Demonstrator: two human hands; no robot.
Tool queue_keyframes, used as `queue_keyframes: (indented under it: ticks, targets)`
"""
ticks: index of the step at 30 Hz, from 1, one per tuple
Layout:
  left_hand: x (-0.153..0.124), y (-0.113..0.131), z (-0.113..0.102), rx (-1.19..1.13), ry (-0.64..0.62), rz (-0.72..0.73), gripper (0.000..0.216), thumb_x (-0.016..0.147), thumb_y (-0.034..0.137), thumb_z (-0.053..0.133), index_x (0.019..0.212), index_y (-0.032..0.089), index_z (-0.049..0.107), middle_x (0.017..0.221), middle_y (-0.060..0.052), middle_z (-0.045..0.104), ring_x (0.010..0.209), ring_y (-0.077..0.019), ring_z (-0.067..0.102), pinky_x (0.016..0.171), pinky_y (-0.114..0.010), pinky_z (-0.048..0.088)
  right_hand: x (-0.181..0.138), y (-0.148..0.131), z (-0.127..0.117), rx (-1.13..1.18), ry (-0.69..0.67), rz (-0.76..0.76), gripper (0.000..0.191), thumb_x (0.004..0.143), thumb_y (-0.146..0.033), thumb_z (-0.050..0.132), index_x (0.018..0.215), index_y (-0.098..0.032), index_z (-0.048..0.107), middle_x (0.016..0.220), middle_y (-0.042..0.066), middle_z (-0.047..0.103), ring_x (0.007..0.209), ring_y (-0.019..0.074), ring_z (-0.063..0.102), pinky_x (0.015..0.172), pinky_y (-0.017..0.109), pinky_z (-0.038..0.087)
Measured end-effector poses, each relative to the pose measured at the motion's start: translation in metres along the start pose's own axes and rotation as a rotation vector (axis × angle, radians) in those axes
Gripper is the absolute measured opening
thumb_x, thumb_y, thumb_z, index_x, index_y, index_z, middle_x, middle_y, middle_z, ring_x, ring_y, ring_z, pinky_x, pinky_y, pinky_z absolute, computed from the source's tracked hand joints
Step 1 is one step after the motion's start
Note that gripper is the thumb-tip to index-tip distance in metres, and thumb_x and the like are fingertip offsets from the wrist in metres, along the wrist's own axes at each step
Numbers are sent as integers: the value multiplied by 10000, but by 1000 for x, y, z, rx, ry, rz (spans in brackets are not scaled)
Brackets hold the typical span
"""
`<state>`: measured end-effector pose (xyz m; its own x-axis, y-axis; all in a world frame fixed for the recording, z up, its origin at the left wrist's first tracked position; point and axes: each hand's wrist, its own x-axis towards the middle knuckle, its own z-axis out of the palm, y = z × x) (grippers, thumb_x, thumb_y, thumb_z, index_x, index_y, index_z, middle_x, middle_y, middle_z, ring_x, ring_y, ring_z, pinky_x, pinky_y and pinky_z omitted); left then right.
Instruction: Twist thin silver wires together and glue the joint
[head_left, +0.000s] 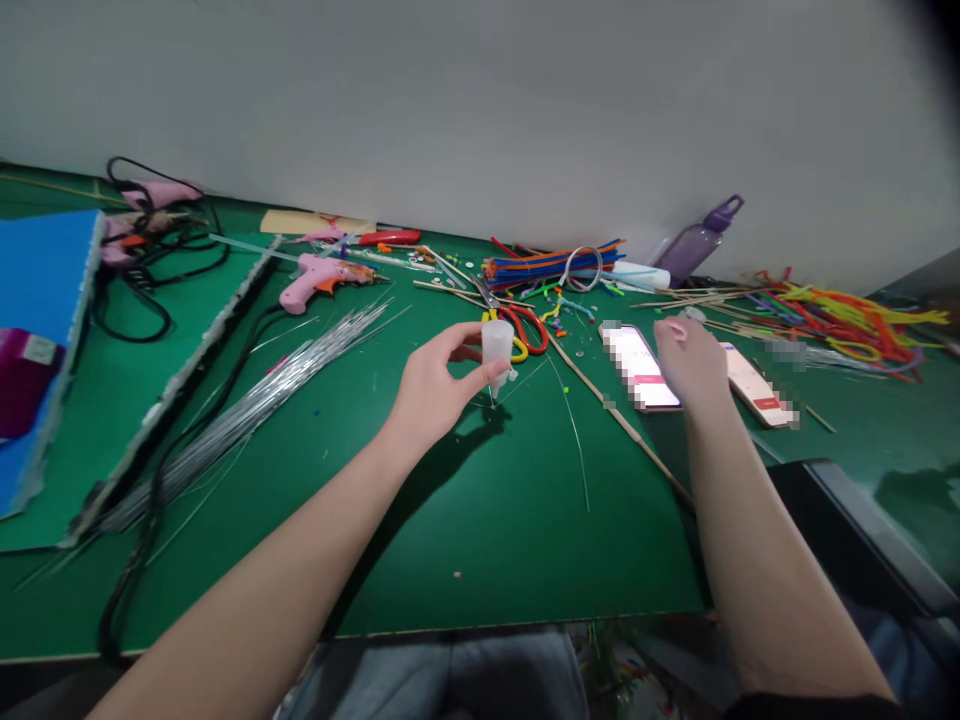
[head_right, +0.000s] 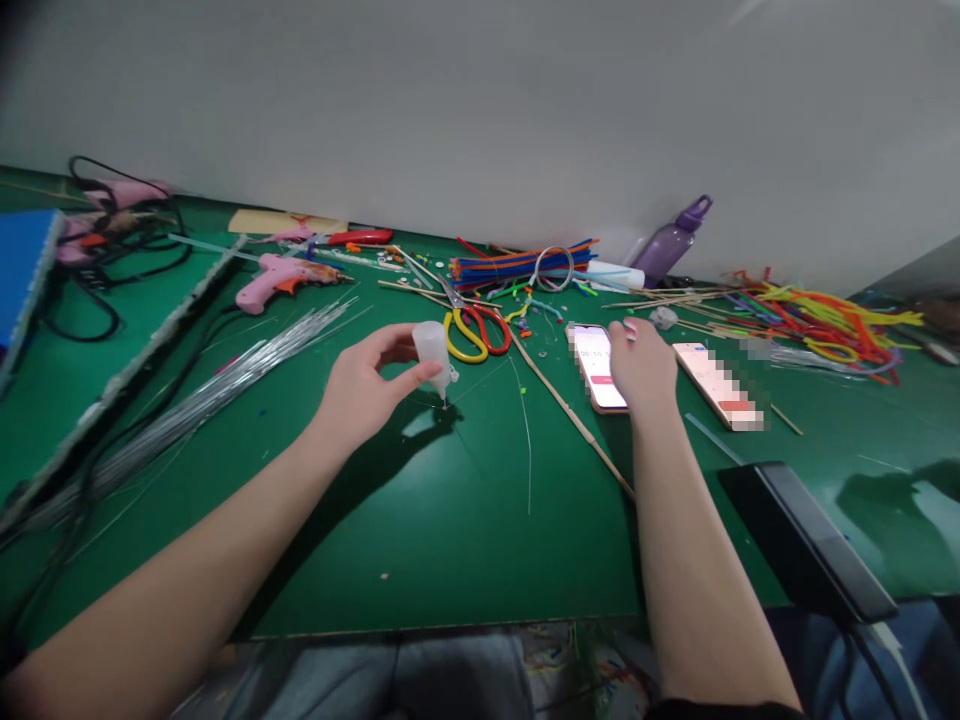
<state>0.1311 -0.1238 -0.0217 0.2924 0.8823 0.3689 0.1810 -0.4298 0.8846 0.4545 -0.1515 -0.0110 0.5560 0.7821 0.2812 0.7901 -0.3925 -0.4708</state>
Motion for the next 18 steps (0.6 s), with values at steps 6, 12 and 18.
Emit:
queue_keyframes:
  ticks: [6,12,18]
  targets:
    - [0,-1,1,16,7,23,394,787,386,684,1127,195,629,1065,-67,694,890,-186,662,828,-325,527,-58,-87,16,544,-371,-413,273,831,-368,601,1043,-218,683,1021,54,719,933,209,670,856,391,541]
    - [0,-3,-3,-4,81,81,382,804,424,660,1138,239,635,1113,-54,628,920,-172,640,832,-303,532,-93,-129,44,861,-485,-560,387,812,-348,644,1182,-239,615,1163,51,659,1013,198,642,851,366,569]
    - [2,-3,-2,-158,70,-28,413,763,385,709,1104,178,603,1045,-75,680,912,-197,659,840,-342,541,-97,-126,59,953,-399,-523,337,816,-399,644,1127,-269,648,1137,41,658,1022,203,636,904,394,553]
